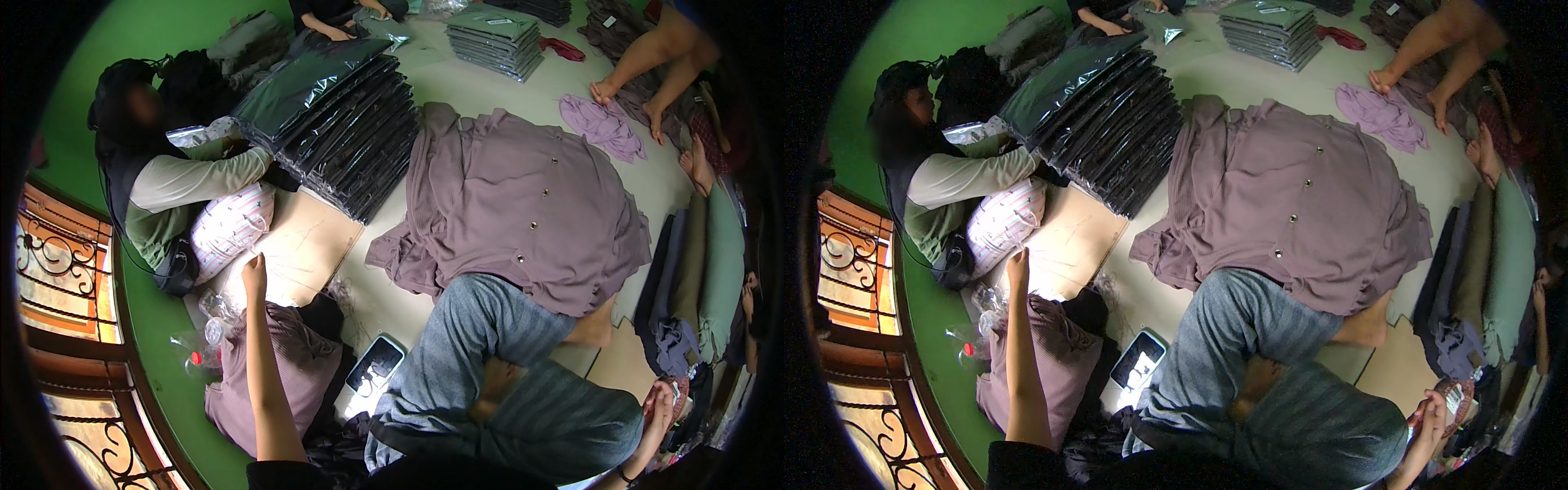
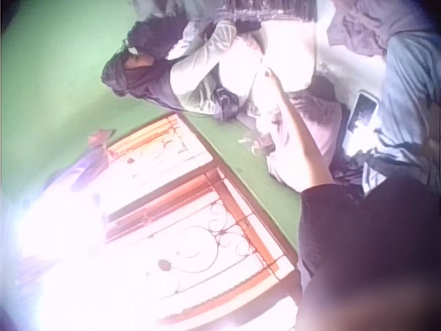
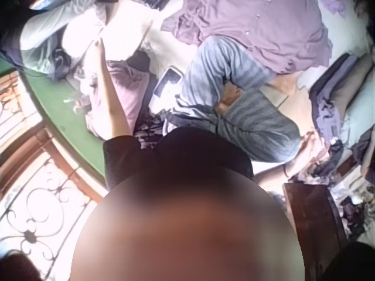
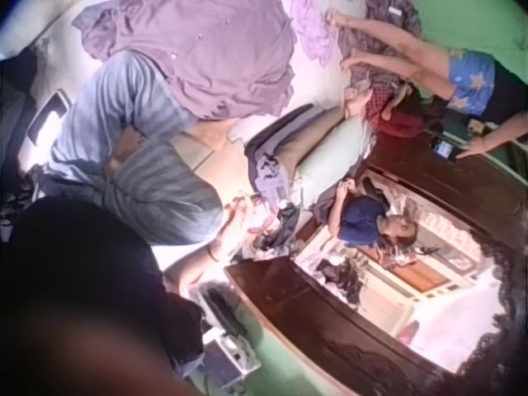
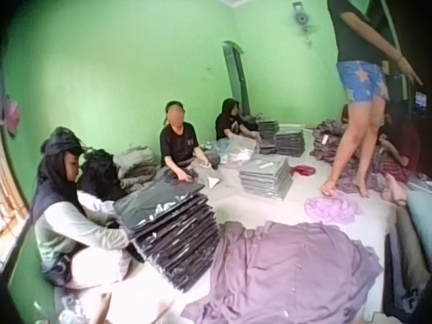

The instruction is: The person sits on the floor and uses small scissors to trim loose threads from the button placket of a mauve shirt. They hold the shirt open with one hand while snipping threads with the other, then fold the shirt and place it aside.

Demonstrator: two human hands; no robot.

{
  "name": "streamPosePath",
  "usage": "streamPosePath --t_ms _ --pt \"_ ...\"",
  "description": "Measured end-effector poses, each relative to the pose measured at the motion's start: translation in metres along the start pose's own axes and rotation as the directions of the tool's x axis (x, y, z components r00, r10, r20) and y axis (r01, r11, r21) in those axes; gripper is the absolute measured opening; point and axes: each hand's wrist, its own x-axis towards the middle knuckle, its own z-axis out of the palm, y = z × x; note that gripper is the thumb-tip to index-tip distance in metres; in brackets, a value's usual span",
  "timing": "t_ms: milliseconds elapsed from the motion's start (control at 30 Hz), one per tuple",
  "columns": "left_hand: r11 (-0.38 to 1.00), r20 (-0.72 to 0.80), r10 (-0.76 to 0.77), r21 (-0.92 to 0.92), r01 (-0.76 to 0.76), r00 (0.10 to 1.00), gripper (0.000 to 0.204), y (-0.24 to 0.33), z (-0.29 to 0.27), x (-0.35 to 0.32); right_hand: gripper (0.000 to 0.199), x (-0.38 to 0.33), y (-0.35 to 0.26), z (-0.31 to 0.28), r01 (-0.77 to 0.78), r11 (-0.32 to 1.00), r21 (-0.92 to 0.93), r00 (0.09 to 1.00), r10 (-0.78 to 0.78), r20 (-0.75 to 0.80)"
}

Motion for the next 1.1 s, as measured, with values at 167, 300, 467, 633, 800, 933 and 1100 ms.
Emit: streamPosePath --t_ms 167,300,467,633,800,933,1100 --pt "0.922 0.151 -0.292 0.306 0.236 0.944 0.04 -0.023 0.021 0.009 0.021 -0.002 -0.015 0.011 -0.031 0.991 -0.131 0.992 0.047 0.12" --pt "0.815 0.01 -0.208 0.554 0.168 0.978 0.064 0.02 0.046 -0.022 0.02 0.001 -0.018 0.012 0.049 0.985 -0.166 0.993 -0.03 0.115" --pt "0.966 0.121 0.104 0.223 -0.129 0.987 0.073 0.044 0.112 -0.069 0.021 0.005 -0.014 0.009 0.067 0.974 -0.214 0.989 -0.036 0.143" --pt "0.994 0.014 -0.006 0.11 0.005 1.0 0.076 0.032 0.149 -0.084 0.022 0.001 -0.015 0.005 0.129 0.963 -0.239 0.981 -0.089 0.172" --pt "0.985 -0.248 0.126 0.146 -0.091 0.961 0.061 0.014 0.142 -0.076 0.022 -0.011 -0.022 0.016 0.026 0.982 -0.189 0.999 -0.019 0.04" --pt "0.89 0.44 0.141 0.336 -0.308 0.887 0.064 0.01 0.158 -0.135 0.023 -0.012 -0.028 0.025 0.005 0.97 -0.244 1.0 -0.006 -0.002" --pt "0.964 0.128 0.263 0.013 -0.267 0.956 0.044 0.011 0.15 -0.229 0.021 -0.014 -0.021 0.026 -0.032 0.997 -0.063 0.987 0.022 -0.158"
